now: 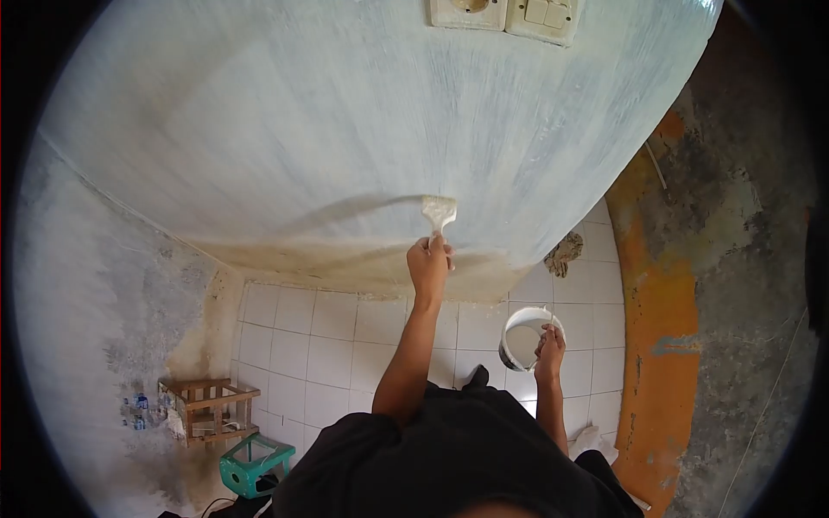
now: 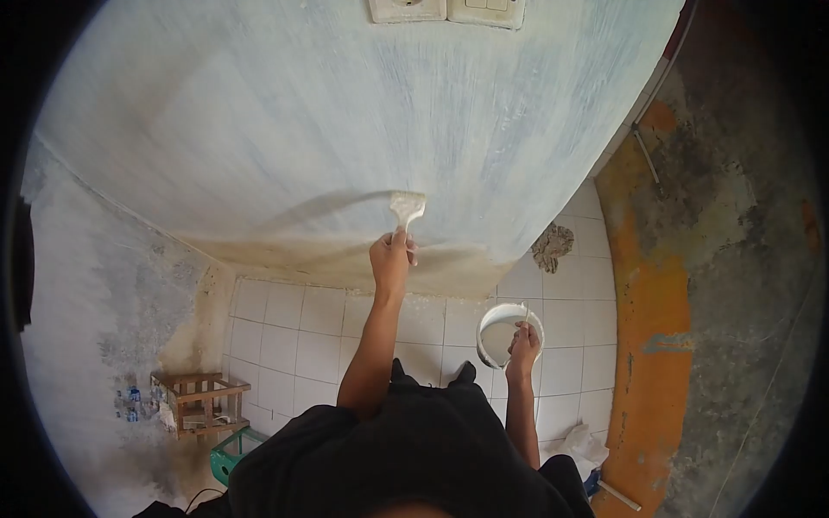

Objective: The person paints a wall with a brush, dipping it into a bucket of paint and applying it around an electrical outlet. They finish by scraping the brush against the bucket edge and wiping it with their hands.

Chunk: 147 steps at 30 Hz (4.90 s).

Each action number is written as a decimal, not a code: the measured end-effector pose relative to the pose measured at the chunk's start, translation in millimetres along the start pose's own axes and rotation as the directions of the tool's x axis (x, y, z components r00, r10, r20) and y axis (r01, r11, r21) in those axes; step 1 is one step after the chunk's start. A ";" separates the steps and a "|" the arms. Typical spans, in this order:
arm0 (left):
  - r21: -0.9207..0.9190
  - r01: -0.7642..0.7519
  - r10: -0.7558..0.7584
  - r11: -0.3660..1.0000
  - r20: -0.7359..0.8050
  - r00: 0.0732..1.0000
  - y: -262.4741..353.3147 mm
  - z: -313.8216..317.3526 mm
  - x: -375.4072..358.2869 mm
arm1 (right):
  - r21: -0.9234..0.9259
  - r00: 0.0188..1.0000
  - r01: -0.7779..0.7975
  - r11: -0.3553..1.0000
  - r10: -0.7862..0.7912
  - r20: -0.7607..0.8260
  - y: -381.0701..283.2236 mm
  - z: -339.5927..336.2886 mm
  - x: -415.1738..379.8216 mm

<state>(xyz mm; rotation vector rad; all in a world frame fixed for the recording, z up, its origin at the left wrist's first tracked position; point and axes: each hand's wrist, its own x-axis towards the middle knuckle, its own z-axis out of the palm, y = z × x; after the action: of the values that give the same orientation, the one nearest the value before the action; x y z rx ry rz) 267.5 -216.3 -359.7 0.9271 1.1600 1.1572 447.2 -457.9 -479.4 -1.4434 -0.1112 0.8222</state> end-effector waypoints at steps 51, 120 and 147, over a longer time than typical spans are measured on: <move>0.121 -0.226 0.217 0.967 0.080 0.973 258.1 31.5 -51.6 | 0.002 0.999 -0.035 0.999 0.035 -0.025 -6.4 -138.3 101.9; 0.008 -0.184 0.184 0.983 -0.036 0.982 60.1 -56.0 -10.6 | -0.070 0.991 -0.133 0.989 0.135 0.018 15.1 0.7 8.8; 0.424 0.133 -0.030 0.896 -0.240 0.970 -305.3 -204.0 116.4 | -0.064 0.981 -0.174 0.983 0.167 -0.096 42.0 74.9 -67.3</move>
<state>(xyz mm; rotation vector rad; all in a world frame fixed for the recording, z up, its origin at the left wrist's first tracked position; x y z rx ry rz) 125.8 -165.3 -714.3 1.0890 1.6789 0.9658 340.1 -437.1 -477.1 -1.5715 0.0532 0.8985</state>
